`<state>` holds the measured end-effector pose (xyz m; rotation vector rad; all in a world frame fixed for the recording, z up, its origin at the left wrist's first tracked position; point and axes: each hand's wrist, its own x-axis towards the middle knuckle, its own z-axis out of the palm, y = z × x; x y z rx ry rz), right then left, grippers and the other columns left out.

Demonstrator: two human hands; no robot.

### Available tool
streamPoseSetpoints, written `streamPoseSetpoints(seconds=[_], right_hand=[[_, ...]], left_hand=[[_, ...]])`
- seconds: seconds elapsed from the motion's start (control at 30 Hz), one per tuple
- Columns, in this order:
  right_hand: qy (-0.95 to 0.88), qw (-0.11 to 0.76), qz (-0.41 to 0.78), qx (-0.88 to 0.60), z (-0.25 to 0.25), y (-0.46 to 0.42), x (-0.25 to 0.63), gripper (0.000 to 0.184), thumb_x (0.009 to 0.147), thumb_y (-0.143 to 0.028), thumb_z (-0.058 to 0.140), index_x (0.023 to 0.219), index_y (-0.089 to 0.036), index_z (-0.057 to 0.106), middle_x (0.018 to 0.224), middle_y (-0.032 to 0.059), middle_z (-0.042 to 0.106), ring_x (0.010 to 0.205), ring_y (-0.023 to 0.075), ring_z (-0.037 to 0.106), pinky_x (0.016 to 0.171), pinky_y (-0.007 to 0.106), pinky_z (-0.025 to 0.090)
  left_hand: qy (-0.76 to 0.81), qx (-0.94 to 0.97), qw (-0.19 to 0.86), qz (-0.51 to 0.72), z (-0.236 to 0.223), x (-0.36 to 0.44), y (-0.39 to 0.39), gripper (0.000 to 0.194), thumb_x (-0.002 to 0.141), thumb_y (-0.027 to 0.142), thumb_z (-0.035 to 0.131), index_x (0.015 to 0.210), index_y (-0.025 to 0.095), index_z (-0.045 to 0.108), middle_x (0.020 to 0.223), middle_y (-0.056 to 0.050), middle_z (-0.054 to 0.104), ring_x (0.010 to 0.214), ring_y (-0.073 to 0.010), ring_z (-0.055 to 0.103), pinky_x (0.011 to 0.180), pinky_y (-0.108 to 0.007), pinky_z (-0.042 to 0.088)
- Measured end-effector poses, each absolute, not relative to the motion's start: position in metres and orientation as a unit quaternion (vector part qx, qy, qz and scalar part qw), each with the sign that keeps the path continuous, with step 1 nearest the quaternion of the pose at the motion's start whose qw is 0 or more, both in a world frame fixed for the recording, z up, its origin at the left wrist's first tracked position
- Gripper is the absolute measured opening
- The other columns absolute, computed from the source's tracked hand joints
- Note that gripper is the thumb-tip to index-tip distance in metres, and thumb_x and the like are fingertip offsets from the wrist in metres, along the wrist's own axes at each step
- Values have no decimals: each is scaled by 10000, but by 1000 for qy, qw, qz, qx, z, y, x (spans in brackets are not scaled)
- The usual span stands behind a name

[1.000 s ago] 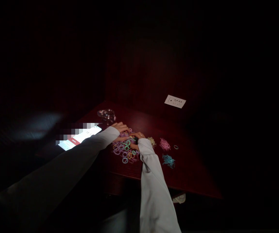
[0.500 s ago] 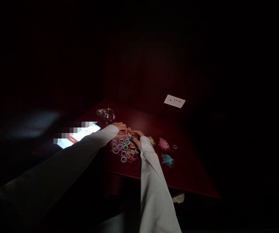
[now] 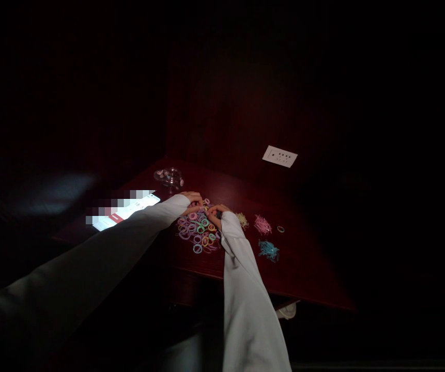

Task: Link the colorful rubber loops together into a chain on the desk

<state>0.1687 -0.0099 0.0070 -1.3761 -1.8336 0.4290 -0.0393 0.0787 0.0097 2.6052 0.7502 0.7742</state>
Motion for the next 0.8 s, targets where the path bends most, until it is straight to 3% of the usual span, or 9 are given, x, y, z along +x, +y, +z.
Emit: streamPoseSetpoints(seconds=[0.23,0.47,0.67,0.8], right_hand=[[-762,316,139,-547,19,-21,165,248,829,-489,698,836,-249,761,841,8,637,832,183,575,818,318,460],[-759,307,148,-556,21,-24,164,172,798,-415,733,875,-268,774,879,-4,658,838,171,581,791,287,449],[-765,298,158,-548,18,-24,169,133,788,-369,723,855,-262,765,889,-9,658,814,155,592,787,270,460],[-758,295,163,-558,21,-28,171,212,774,-357,714,968,-283,759,915,-28,670,752,137,566,727,250,445]], left_hand=[[309,895,141,288,6,-37,75,110,872,291,638,834,193,670,875,8,652,750,-135,587,757,-256,425],[328,904,98,254,16,-40,65,103,881,289,632,908,205,685,971,-24,690,920,-184,616,858,-294,432],[327,902,60,274,24,-41,56,214,868,219,641,1072,230,705,1229,-39,683,1100,-235,567,943,-339,389],[291,916,68,266,25,-42,52,166,852,205,656,1003,229,722,1193,-21,706,1078,-226,552,966,-347,358]])
